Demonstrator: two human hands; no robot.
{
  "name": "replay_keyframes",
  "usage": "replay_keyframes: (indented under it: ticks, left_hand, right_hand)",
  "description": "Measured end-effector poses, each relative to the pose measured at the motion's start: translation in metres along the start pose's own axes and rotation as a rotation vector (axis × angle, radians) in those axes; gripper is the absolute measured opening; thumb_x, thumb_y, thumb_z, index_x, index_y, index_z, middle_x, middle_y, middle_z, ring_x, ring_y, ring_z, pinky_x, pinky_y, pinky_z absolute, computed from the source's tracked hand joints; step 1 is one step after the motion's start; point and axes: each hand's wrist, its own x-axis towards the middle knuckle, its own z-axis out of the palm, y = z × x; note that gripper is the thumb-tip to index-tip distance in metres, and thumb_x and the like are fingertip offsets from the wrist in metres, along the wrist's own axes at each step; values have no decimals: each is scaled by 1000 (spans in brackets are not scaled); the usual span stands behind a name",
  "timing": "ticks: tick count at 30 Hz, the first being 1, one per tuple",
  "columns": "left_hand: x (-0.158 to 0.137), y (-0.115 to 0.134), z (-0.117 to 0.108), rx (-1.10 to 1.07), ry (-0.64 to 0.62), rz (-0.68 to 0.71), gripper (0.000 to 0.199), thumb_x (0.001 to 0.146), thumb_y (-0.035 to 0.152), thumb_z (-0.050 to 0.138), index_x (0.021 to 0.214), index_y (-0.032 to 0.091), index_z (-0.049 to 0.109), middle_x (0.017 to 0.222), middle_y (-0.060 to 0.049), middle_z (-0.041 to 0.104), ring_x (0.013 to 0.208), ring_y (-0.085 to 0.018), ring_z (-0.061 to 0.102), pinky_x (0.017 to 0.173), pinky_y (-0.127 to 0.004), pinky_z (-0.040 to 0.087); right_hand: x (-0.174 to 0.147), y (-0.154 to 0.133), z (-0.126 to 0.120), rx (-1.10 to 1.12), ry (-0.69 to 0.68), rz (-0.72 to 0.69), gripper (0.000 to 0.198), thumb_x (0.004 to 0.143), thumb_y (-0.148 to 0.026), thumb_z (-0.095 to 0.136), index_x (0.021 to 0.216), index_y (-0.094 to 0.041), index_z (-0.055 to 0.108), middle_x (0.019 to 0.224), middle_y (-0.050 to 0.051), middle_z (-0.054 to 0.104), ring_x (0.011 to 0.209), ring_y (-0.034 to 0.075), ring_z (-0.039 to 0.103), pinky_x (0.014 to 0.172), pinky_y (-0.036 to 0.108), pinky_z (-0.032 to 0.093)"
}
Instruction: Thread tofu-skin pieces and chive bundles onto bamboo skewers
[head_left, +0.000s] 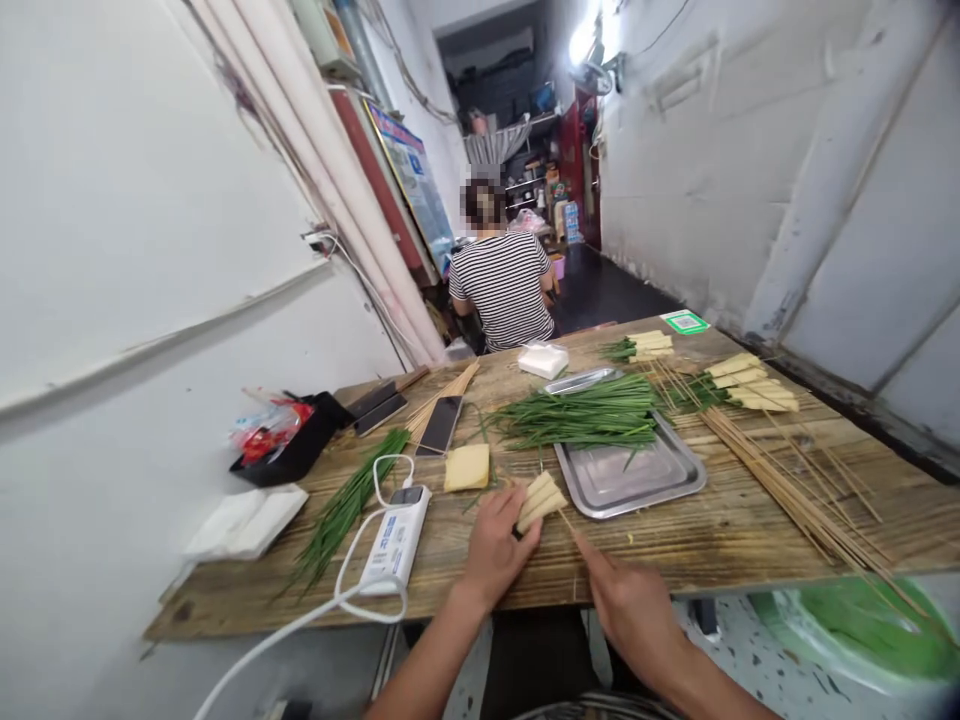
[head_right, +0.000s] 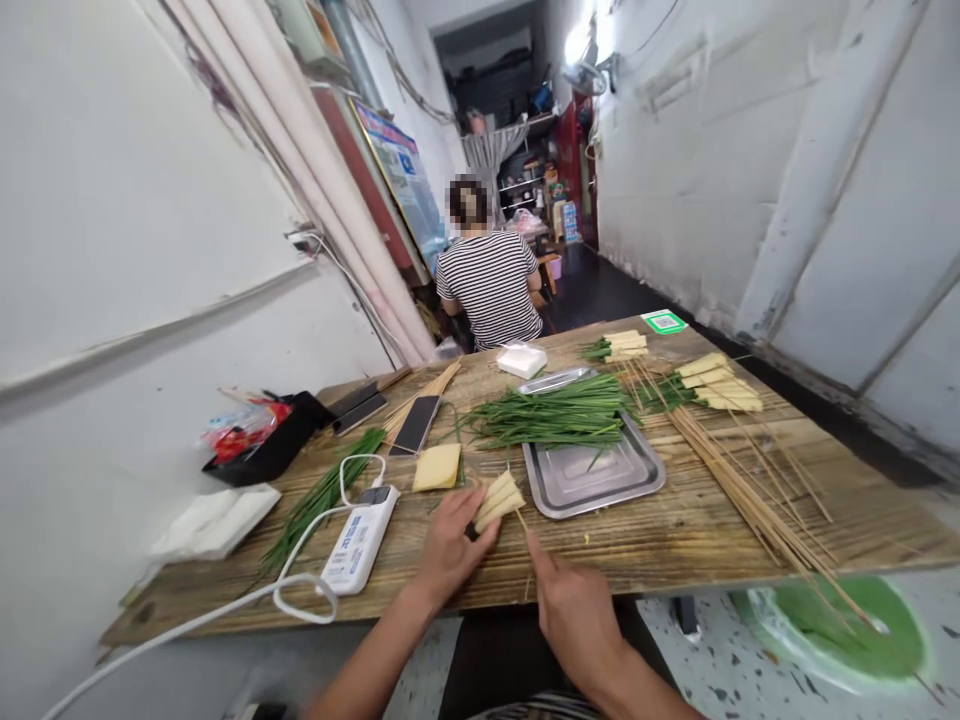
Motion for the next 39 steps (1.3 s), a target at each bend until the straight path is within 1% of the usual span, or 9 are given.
replay_keyframes:
  ticks: [5, 11, 16, 19, 23, 26, 31, 35, 39]
  left_hand:
    - [69, 35, 46, -139, -66, 126, 37, 79, 29, 64, 114, 17, 59, 107, -11, 64, 97, -24, 56, 88, -42, 47]
    - [105, 66, 95, -157, -297, 61, 38, 76, 33, 69, 110, 18, 63, 105, -10, 67, 97, -25, 59, 86, -42, 46]
    - [78, 53, 56, -135, -78, 55, 26, 89, 29, 53, 111, 19, 63, 108, -9, 67, 101, -21, 58, 92, -40, 40]
    - [38, 25, 17, -78, 49, -33, 27, 92, 27, 46, 79, 19, 68, 78, -4, 68, 76, -16, 60, 77, -32, 43]
    - [-14, -11, -13, 93, 83, -216, 48, 91, 36, 45, 47, 19, 52, 49, 1, 52, 50, -13, 48, 60, -28, 38]
    - [-30, -22, -15, 62, 96, -344, 54, 93, 39, 40, 44, 19, 48, 44, 2, 48, 43, -12, 44, 49, -25, 31]
    - [-28, -26, -9, -42, 112, -435, 57, 93, 41, 38, 42, 18, 45, 41, 2, 41, 41, -10, 39, 46, -25, 23]
    - [-30, -28, -10, -108, 107, -507, 56, 91, 39, 40, 40, 17, 40, 40, 2, 37, 41, -9, 33, 47, -26, 19]
    - [-33, -29, -11, -126, 67, -534, 54, 90, 38, 43, 40, 17, 41, 42, 2, 41, 43, -9, 34, 49, -26, 20]
  right_hand:
    - [-9, 53, -21, -17, 120, 199, 49, 83, -9, 36, 129, -16, 54, 89, 8, 73, 63, 16, 68, 57, 23, 51]
    - [-13, 94, -37, -131, -18, 409, 44, 86, -15, 36, 124, -17, 58, 70, 5, 72, 59, 20, 68, 53, 26, 50]
    - [-17, 112, -61, -163, 2, 422, 39, 94, -33, 33, 111, -19, 66, 86, 8, 74, 71, 22, 70, 58, 29, 50]
    - [-7, 121, -88, -219, 64, 400, 42, 94, -41, 34, 101, -18, 69, 90, 11, 72, 71, 22, 69, 58, 29, 49]
    - [48, 102, -110, -105, -29, 135, 33, 92, -37, 40, 96, -22, 69, 87, 7, 72, 74, 19, 66, 64, 27, 46]
    - [114, 60, -90, -13, -236, -129, 22, 88, -29, 50, 81, -23, 70, 76, 3, 69, 69, 17, 63, 62, 24, 42]
    - [197, -18, 4, 214, -292, -400, 12, 83, -20, 59, 87, -20, 71, 90, 5, 70, 87, 17, 61, 76, 25, 43]
    - [216, -45, 65, 256, -292, -427, 10, 82, -18, 61, 86, -15, 70, 91, 7, 68, 87, 15, 59, 79, 24, 42]
    - [216, -47, 84, 234, -292, -439, 16, 88, -18, 53, 81, -14, 67, 89, 7, 64, 85, 15, 55, 78, 25, 40]
